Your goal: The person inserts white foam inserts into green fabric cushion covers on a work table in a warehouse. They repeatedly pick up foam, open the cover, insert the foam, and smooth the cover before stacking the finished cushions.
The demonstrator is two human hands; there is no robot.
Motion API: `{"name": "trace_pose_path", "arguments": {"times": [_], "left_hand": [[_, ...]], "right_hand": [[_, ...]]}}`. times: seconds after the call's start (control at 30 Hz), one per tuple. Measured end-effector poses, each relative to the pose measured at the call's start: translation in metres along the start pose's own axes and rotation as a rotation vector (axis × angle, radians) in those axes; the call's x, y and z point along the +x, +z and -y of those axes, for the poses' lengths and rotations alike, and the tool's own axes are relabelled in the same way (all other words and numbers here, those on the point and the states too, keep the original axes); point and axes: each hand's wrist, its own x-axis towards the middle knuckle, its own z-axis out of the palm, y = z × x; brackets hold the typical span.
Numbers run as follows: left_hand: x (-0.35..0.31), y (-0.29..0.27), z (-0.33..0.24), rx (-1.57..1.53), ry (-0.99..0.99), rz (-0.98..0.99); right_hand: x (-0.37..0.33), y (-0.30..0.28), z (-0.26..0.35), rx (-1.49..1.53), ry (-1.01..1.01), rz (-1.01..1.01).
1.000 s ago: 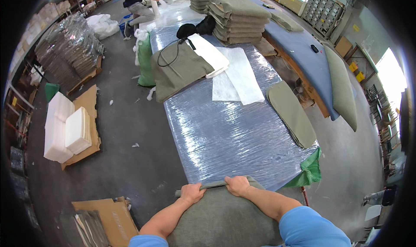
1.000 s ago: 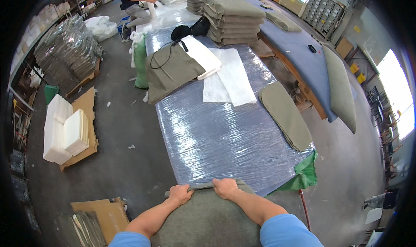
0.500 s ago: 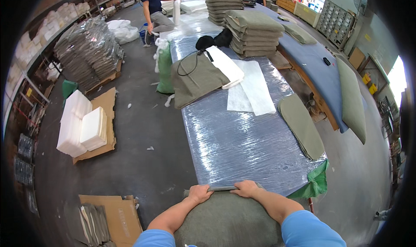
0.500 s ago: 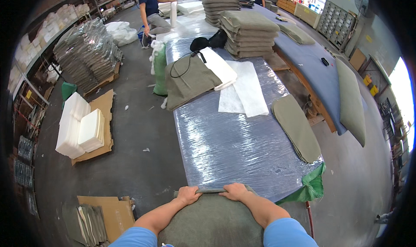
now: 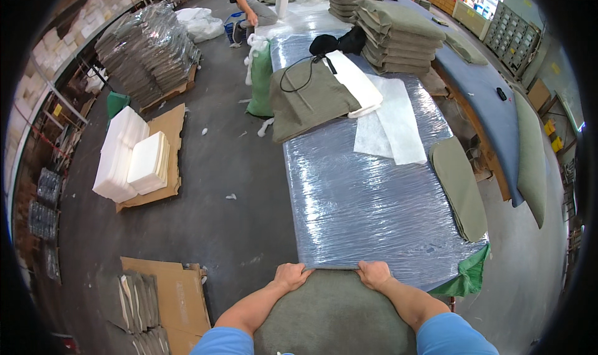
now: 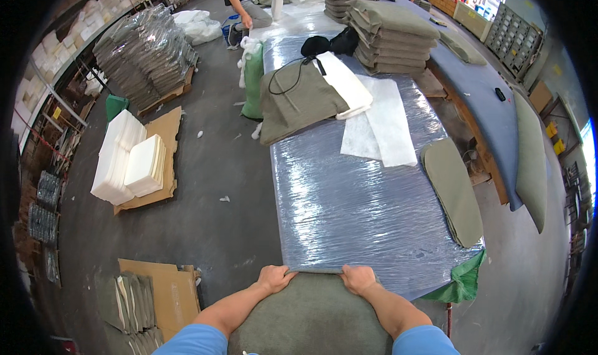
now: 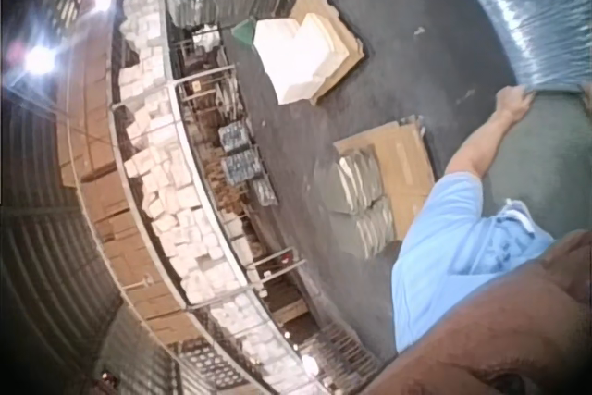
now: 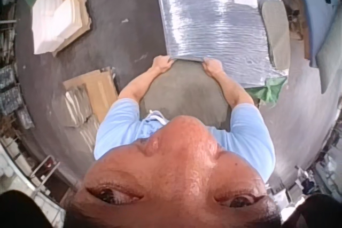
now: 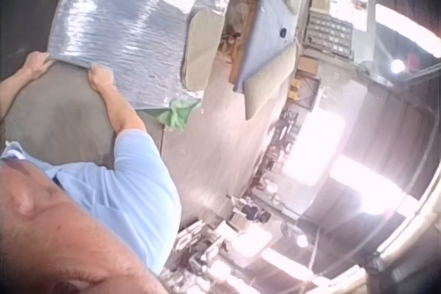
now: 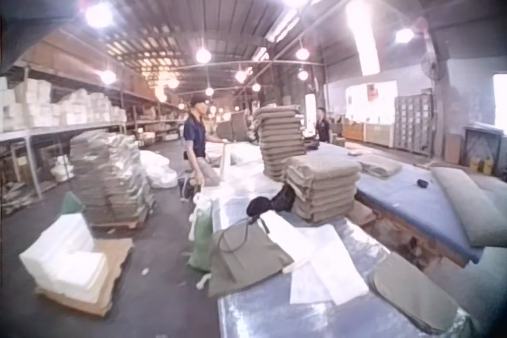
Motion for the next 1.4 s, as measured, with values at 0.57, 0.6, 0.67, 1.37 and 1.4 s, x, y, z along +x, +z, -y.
{"name": "trace_pose_path", "arguments": {"times": [0.57,0.6,0.67,1.37,1.4], "left_hand": [[0.003,-0.01,-0.005,0.083,-0.079,0.052],[0.003,-0.009,-0.005,0.08,-0.075,0.053],[0.004,-0.008,-0.006,0.075,-0.067,0.051],[0.012,0.002,0.0,0.051,-0.08,-0.022],[0.011,0.003,0.0,0.067,-0.084,-0.006]], "right_hand": [[0.006,-0.021,0.03,0.001,0.092,0.229],[0.005,-0.018,0.029,0.004,0.099,0.231],[-0.001,-0.01,0.027,0.012,0.113,0.137],[0.015,0.012,0.011,0.017,0.018,-0.018],[0.015,0.012,0.012,0.024,0.008,-0.035]]}}
